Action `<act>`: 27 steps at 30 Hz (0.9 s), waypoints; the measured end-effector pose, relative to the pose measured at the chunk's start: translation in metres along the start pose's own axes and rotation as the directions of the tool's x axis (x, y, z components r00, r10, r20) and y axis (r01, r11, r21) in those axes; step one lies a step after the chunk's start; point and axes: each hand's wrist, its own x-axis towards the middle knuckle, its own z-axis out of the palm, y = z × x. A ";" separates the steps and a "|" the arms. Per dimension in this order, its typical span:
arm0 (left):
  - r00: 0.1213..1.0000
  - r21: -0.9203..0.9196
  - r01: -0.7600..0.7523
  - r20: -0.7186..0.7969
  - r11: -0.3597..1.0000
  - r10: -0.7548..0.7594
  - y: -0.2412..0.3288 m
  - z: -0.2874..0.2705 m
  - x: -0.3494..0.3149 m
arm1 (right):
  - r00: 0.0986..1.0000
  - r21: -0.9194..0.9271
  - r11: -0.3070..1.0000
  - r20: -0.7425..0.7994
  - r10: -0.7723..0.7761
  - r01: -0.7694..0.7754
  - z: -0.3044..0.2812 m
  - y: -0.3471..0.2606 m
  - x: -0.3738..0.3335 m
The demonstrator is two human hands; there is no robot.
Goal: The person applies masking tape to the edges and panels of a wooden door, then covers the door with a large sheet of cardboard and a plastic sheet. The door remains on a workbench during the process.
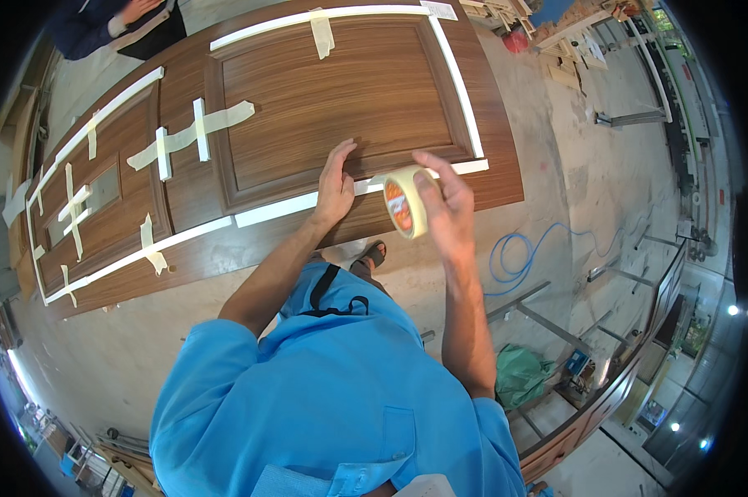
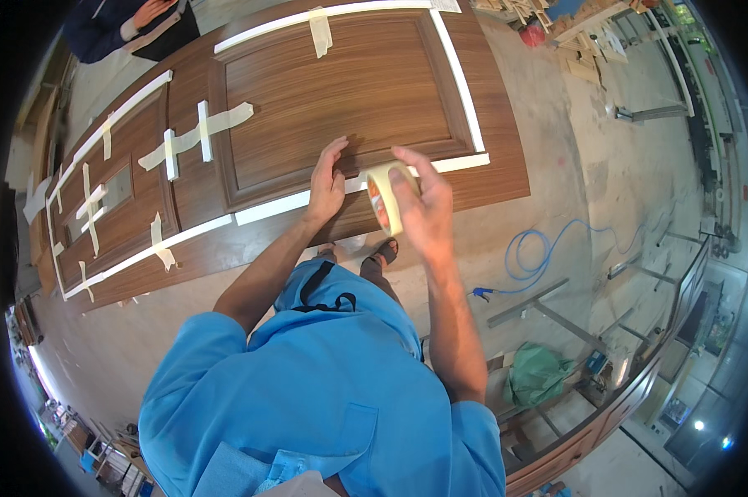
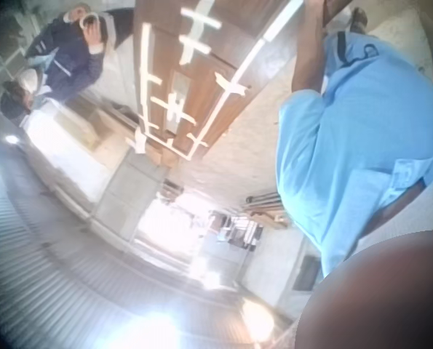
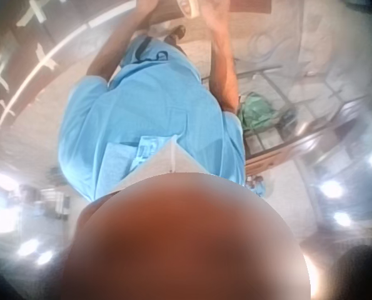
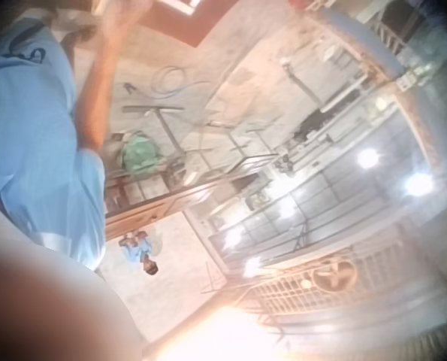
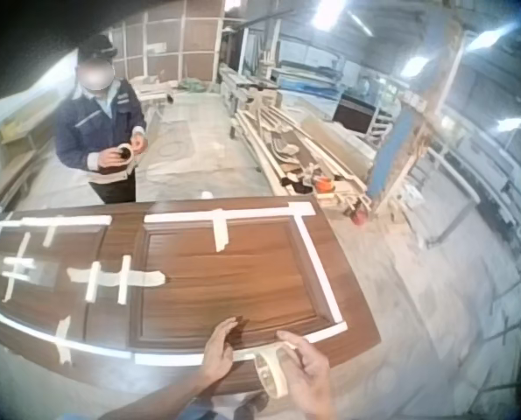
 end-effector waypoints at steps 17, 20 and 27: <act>0.960 -0.250 0.125 -0.215 0.960 -0.181 0.001 0.002 0.003 | 0.990 -0.299 0.953 0.144 0.002 0.042 0.027 0.049 0.078; 0.965 -0.166 0.106 -0.220 0.980 -0.142 0.001 0.001 0.001 | 0.981 -0.265 0.961 0.151 0.120 -0.076 0.021 0.076 0.067; 0.971 -0.101 0.044 -0.231 0.994 -0.066 -0.002 0.005 0.001 | 0.980 -0.319 0.941 0.120 0.156 -0.110 0.016 0.089 0.045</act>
